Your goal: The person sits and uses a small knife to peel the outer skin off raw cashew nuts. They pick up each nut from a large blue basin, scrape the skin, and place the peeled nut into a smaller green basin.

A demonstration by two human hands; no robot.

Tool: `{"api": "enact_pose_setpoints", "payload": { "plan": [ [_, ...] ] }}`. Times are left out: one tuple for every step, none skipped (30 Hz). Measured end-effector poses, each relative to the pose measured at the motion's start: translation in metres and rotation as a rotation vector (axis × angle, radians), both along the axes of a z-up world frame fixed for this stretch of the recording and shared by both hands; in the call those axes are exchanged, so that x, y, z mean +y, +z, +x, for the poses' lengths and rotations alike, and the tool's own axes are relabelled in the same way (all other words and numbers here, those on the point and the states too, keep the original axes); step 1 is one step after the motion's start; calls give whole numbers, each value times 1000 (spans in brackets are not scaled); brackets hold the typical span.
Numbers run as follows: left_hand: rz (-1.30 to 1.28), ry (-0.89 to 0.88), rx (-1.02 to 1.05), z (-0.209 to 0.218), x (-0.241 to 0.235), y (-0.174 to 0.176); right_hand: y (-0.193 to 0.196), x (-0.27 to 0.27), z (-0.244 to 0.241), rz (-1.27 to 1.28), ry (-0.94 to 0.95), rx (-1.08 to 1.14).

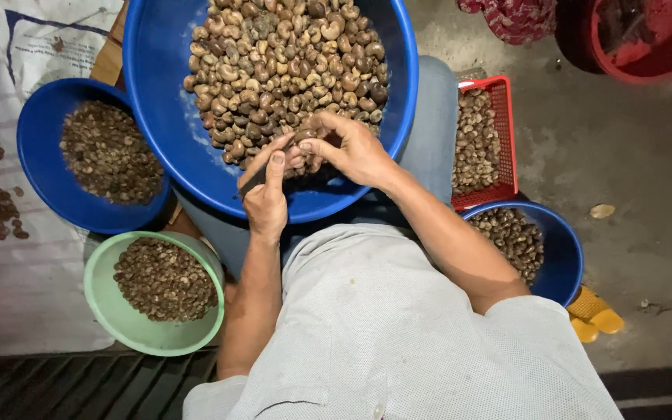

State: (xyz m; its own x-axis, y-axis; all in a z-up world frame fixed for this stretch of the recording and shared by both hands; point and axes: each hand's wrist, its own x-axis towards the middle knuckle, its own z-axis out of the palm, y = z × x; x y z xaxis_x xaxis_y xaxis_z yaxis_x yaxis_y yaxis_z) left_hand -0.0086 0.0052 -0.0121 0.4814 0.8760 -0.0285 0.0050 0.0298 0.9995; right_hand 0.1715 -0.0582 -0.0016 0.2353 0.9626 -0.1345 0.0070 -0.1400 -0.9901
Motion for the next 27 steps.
{"api": "enact_pose_setpoints", "payload": {
  "plan": [
    [-1, 5, -1, -2, 1, 0, -1, 0, 0, -1, 5, -1],
    [0, -8, 12, -2, 2, -1, -1, 0, 1, 6, 11, 8],
    [2, -22, 25, -3, 2, -1, -1, 0, 2, 14, 16, 18],
    [0, -20, 22, -2, 2, 1, -3, -1, 2, 12, 19, 15],
    [-26, -18, 0, -1, 1, 4, -4, -1, 1, 11, 1, 15],
    [-52, -15, -21, -1, 2, 7, -5, 0, 0, 11, -16, 17],
    [-53, -12, -24, 0, 2, 8, -5, 0, 0, 10, -12, 15],
    [-55, -22, -23, 1, 3, 10, -5, 0, 1, 13, -14, 4],
    [-56, -32, -23, 2, 4, 12, -4, 0, 2, 17, -16, -7],
    [-57, -31, -26, 1, 4, 10, -3, 1, 2, 16, -15, -10],
    [-71, -39, -40, -1, 4, 8, -2, 1, 2, 22, -24, 13],
    [-85, -48, -53, -2, 4, 6, -1, 2, 2, 29, -33, 36],
    [-86, -49, -56, -2, 4, 6, -2, 1, 2, 28, -33, 34],
    [-77, -54, -49, -2, 4, 6, -4, 2, 1, 41, -32, 46],
    [-67, -58, -42, -2, 4, 6, -6, 1, 1, 55, -31, 59],
    [-66, -62, -45, -2, 3, 8, -7, 1, 1, 56, -34, 57],
    [-71, -39, -47, -2, 2, 10, -8, 0, 1, 65, -36, 50],
    [-77, -18, -50, -1, 0, 11, -8, -2, 1, 73, -39, 42],
    [-77, -23, -53, -1, 1, 11, -3, -1, -1, 73, -44, 39],
    [-97, -17, -71, -1, 1, 10, 3, 0, -2, 90, -88, 57],
    [-117, -11, -88, -1, 2, 9, 8, 1, -3, 106, -132, 76],
    [-121, -17, -92, 0, 2, 13, 3, -6, -1, 103, -138, 71],
    [-87, -26, -60, 0, 3, 15, -2, -12, 2, 144, -230, 126],
    [-55, -35, -28, 0, 3, 18, -8, -20, 5, 182, -323, 181],
    [-62, -42, -31, -1, 2, 14, -12, -38, 14, 176, -329, 176],
    [-59, -27, -19, -1, 2, 10, -16, -56, 23, 137, -434, 178],
    [-56, -12, -7, -1, 1, 7, -20, -74, 33, 98, -539, 180]
  ]
}}
